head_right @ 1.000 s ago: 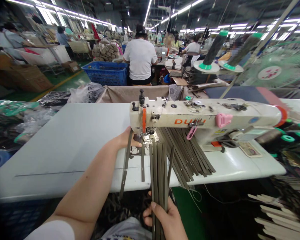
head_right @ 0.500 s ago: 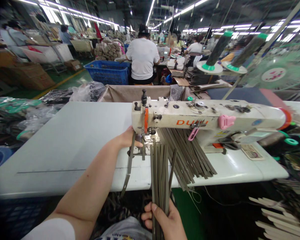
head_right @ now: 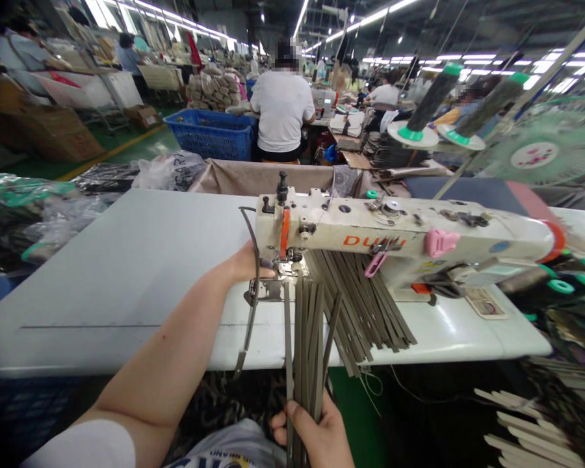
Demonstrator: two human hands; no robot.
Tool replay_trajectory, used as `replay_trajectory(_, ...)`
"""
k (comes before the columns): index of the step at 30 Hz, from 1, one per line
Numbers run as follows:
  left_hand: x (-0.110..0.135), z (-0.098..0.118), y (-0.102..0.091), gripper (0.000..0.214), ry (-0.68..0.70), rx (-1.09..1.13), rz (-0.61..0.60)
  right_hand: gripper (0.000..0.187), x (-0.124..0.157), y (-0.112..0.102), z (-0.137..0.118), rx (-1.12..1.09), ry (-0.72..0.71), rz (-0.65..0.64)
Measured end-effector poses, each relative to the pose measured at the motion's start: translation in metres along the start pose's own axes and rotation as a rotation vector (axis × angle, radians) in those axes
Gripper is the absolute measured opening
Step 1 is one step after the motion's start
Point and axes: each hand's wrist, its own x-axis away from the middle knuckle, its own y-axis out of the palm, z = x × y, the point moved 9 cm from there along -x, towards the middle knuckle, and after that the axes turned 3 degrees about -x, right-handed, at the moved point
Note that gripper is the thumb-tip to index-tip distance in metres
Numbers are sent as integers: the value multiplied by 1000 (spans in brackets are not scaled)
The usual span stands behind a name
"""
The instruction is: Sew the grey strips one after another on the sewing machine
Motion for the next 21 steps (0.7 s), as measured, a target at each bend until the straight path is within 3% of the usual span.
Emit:
replay_trajectory(6, -6, -3, -2, 43, 25, -59, 69, 78, -1, 0, 2, 22, 6, 26)
replay_trajectory(12, -9, 0, -3, 45, -6, -169, 62, 83, -4, -5, 8, 25, 5, 37)
replay_trajectory(21, -10, -5, -2, 44, 5, -111, 86, 73, -2, 4, -1, -72, -40, 35)
